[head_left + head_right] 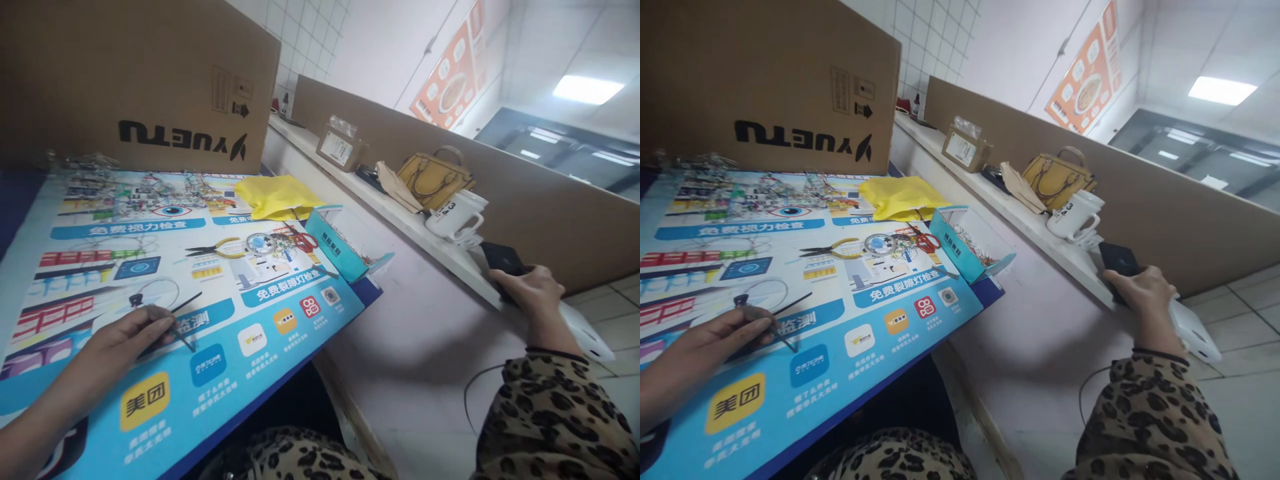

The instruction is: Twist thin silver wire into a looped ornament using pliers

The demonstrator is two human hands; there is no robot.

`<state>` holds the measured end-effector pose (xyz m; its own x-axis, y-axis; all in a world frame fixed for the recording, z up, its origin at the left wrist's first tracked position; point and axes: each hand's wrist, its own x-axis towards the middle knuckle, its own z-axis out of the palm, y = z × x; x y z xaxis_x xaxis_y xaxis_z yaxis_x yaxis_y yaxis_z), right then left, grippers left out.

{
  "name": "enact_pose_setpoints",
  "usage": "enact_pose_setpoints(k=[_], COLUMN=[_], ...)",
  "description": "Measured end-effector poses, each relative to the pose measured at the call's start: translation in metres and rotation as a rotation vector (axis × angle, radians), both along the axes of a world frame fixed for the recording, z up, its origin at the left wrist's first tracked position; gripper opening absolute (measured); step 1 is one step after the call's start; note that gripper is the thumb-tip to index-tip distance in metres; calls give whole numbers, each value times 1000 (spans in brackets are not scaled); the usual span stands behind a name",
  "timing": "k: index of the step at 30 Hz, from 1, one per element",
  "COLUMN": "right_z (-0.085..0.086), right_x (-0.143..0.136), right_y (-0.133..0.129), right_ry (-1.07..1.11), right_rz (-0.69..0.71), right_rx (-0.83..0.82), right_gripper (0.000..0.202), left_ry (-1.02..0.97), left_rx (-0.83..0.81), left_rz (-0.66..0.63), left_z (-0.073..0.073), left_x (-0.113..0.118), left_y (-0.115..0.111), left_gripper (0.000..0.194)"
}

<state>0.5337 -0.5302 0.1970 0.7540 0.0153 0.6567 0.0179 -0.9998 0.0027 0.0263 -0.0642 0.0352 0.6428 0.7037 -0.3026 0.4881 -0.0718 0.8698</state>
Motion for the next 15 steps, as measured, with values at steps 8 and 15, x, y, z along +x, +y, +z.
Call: enact_pose_setpoints(k=[8, 15], right_z=[-4, -84], right_x=[-54, -138], right_y=[38, 94], right_ry=[-2, 289], right_rz=[110, 470], right_rx=[-170, -138], right_gripper=[74, 58], left_ry=[51, 72], left_rx=[-33, -36], left_rz=[13, 65], left_z=[2, 3], left_x=[2, 4], left_y=[1, 2], left_gripper=[54, 56])
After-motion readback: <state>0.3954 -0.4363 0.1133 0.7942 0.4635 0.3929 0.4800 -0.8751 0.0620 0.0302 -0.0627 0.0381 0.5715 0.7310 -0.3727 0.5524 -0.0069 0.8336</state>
